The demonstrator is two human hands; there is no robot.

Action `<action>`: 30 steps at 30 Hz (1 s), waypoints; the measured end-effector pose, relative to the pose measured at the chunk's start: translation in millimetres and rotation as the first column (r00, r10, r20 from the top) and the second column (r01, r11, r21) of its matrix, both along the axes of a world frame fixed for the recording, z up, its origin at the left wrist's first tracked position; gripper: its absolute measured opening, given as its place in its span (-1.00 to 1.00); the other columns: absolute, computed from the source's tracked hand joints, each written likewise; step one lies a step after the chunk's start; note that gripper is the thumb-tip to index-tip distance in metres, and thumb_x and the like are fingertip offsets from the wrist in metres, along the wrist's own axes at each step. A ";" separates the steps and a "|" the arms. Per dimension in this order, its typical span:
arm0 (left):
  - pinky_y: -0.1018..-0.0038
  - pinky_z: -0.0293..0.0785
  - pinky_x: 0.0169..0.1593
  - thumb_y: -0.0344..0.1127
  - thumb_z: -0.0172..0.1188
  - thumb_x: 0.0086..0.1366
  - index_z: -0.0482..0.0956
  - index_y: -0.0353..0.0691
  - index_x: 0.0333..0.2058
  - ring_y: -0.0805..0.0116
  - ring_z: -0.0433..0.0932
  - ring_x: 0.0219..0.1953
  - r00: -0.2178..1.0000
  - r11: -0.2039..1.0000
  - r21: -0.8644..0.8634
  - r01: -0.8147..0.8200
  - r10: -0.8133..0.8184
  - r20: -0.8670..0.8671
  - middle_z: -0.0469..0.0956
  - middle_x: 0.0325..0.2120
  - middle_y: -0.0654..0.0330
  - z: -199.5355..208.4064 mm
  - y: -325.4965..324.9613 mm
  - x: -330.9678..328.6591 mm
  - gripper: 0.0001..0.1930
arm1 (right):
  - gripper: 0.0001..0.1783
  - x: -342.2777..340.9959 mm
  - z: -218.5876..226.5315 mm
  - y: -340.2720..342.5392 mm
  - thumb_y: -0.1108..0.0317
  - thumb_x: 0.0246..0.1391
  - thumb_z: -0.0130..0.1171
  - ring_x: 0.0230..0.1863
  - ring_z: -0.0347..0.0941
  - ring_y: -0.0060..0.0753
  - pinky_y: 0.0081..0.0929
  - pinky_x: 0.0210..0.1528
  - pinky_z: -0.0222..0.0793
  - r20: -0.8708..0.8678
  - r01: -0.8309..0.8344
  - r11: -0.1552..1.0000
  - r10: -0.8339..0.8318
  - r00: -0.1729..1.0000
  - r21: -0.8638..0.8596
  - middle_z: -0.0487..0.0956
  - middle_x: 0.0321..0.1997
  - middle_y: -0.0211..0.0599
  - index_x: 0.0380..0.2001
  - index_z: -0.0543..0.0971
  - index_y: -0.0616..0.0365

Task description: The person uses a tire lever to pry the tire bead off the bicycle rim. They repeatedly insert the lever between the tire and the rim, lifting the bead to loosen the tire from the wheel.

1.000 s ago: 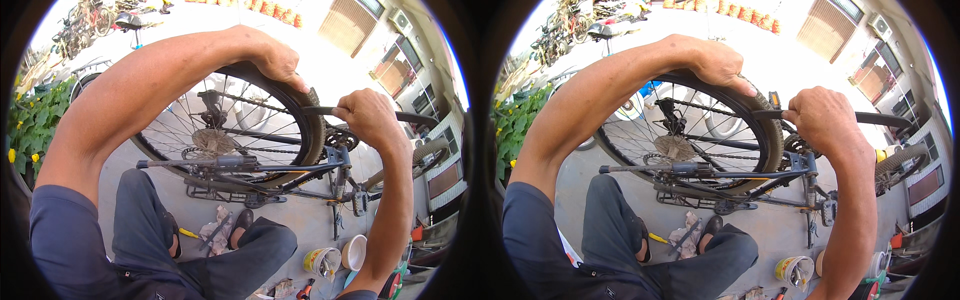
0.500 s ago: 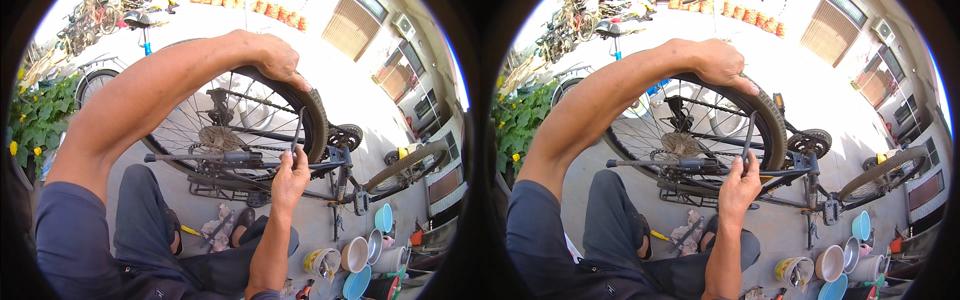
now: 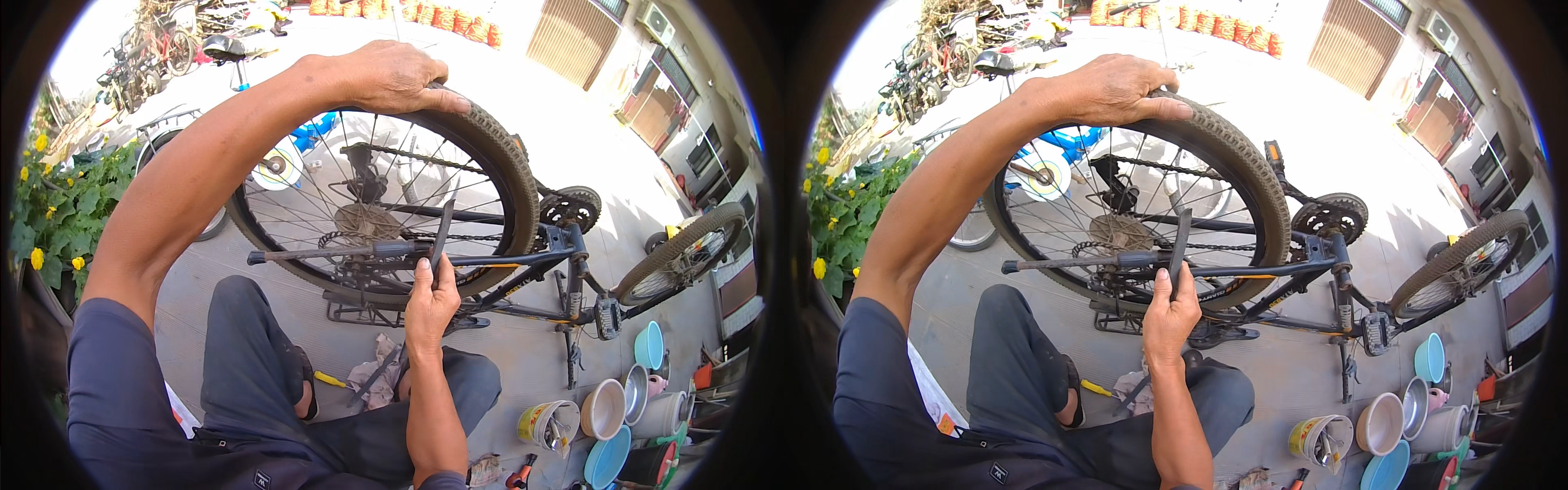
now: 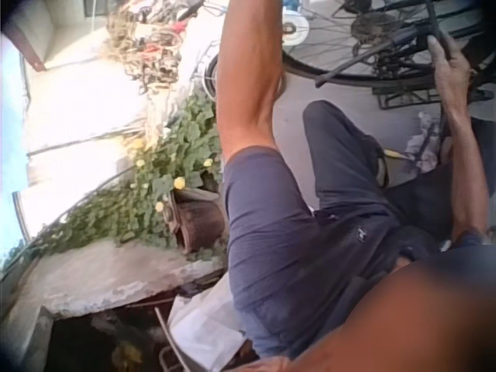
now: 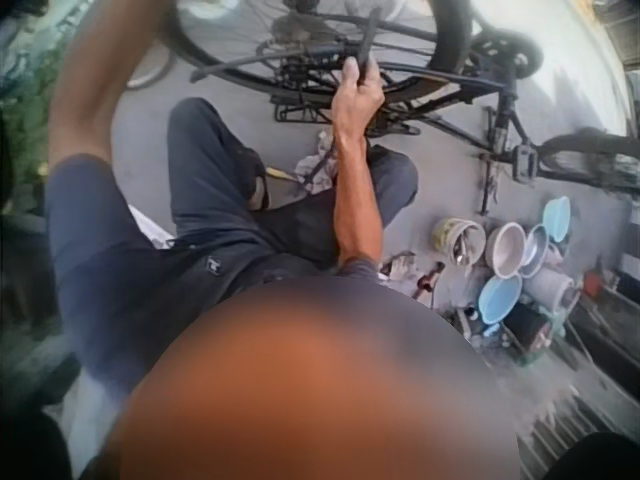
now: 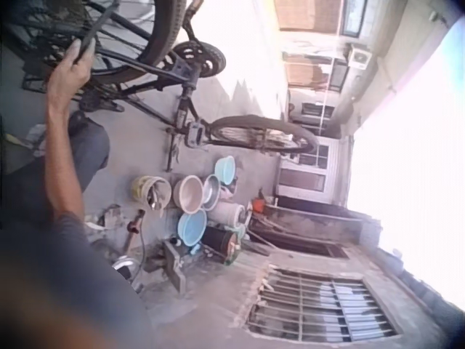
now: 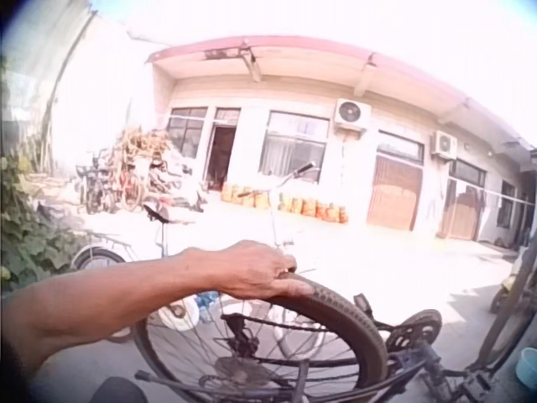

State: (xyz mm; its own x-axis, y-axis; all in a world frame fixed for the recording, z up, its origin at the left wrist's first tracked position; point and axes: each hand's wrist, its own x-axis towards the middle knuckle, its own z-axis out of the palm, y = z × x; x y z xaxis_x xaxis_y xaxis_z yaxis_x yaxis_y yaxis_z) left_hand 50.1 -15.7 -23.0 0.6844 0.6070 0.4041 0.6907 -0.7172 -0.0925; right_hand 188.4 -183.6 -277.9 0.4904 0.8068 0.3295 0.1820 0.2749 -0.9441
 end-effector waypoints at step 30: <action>0.20 0.40 -0.36 0.33 -0.06 0.40 0.65 -0.39 -0.50 0.12 0.46 -0.58 0.987 0.953 -0.267 0.141 -0.115 0.109 0.46 -0.70 -0.01 7.6 34.7 -29.1 -0.23 | -0.80 80.1 176.3 34.5 0.43 0.29 0.16 -0.43 0.54 -0.29 -0.40 -0.33 0.45 0.815 0.036 0.988 -0.142 0.562 0.147 0.63 -0.35 -0.11 -0.12 0.62 0.32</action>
